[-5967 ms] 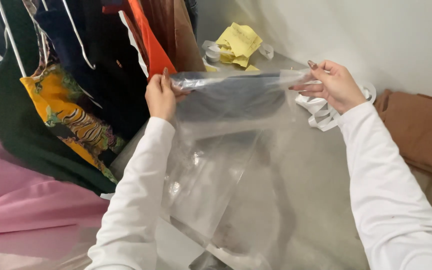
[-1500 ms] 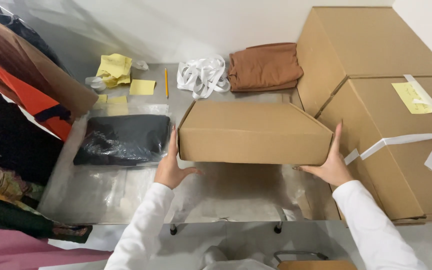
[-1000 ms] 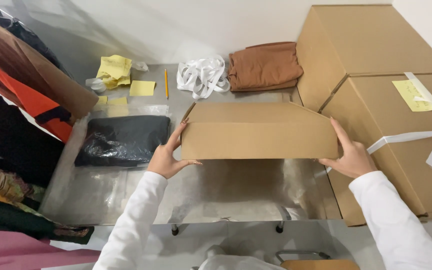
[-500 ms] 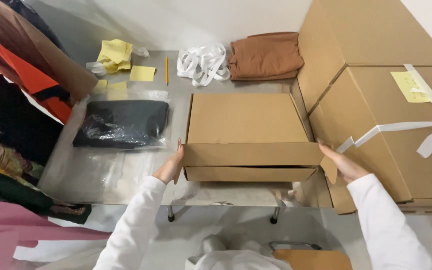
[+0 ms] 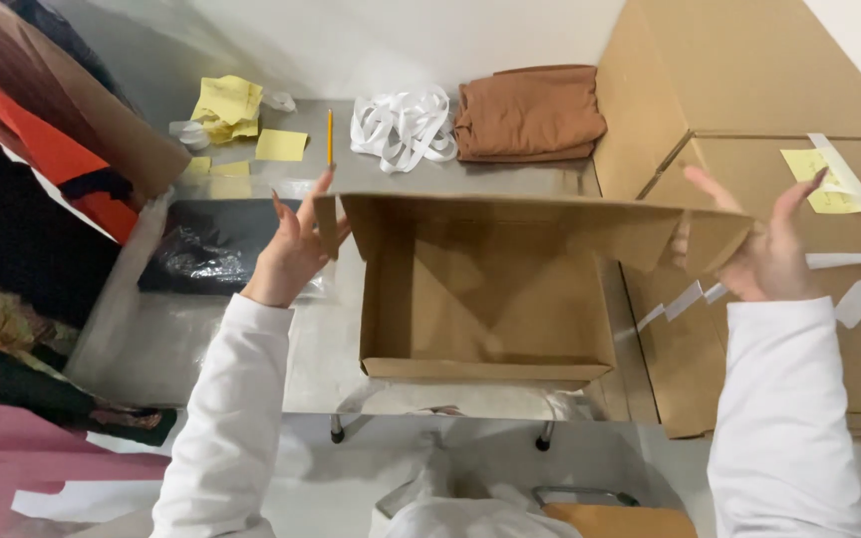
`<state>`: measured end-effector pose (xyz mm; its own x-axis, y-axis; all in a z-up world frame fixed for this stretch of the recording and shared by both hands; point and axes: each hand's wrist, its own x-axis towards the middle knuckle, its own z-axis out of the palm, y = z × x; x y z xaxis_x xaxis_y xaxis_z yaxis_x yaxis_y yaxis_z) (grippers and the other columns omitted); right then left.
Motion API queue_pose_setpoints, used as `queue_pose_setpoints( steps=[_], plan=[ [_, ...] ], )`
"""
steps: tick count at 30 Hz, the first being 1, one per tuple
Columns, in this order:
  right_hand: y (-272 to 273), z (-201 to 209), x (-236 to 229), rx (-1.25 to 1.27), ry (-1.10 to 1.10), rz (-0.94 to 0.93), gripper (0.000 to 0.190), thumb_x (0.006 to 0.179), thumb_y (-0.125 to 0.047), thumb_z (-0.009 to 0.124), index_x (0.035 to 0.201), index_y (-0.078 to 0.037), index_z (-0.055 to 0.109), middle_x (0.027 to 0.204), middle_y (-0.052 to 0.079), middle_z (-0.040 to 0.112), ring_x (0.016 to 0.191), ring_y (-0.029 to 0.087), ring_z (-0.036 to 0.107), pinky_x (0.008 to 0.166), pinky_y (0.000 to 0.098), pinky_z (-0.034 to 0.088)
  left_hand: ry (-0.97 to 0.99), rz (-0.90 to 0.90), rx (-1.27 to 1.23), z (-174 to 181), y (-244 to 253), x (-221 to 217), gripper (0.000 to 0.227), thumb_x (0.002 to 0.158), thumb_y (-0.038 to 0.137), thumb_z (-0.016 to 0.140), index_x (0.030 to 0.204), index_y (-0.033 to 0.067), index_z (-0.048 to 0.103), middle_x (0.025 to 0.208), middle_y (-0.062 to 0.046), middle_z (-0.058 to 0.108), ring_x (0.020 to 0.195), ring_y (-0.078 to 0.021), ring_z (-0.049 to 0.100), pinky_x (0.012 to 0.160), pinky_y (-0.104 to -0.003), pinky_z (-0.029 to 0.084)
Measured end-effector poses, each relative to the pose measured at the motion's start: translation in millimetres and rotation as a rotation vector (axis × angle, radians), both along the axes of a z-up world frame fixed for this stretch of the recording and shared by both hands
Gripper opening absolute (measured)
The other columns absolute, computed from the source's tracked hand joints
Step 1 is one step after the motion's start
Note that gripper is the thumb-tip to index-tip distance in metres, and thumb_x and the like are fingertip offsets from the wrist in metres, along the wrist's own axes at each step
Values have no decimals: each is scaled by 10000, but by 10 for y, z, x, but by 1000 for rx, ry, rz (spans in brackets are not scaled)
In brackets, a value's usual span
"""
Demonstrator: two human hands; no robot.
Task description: The person writes on a yellow sticky note and places it on a cardboard box. They then fold a black garment, place it in a clear plastic bag, and put the bagged garment into the box. Finally, they tie the box with a white ribbon.
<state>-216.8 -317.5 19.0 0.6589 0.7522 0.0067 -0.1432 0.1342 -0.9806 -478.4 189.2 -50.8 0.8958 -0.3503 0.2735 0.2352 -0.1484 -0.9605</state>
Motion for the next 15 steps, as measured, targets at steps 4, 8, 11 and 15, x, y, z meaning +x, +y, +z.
queue_pose_setpoints(
  steps=[4,8,11,15],
  plan=[
    [547,452,-9,338,30,125,1174,837,-830,490,1716,-161,93,1787,223,317,1630,422,363,1221,672,360,-185,251,-164,184,-17,552,647,1208,507,259,1783,209,264,1790,-82,314,1623,-414,289,1072,-582,447],
    [983,-124,894,222,-194,-217,669,869,-927,476,806,-308,228,813,-134,257,816,78,286,825,342,207,-138,405,58,269,-42,1162,565,1189,199,302,1692,-36,406,1670,-295,440,1418,-557,482,1116,-570,422],
    [1505,-223,901,93,-425,-187,772,1176,-674,272,1761,-220,50,1844,46,61,1681,252,93,1333,605,76,-417,418,65,-773,608,2334,500,1125,120,340,1563,65,577,1607,-203,569,1530,-422,495,1230,-578,352],
    [1828,-595,1202,-159,-237,-399,835,1238,-350,491,1739,-155,-147,1801,251,-184,1679,463,-99,1233,790,-61,-279,548,263,-924,604,2041,493,1180,108,305,1630,2,474,1634,-222,524,1554,-387,460,1293,-536,342]
  ],
)
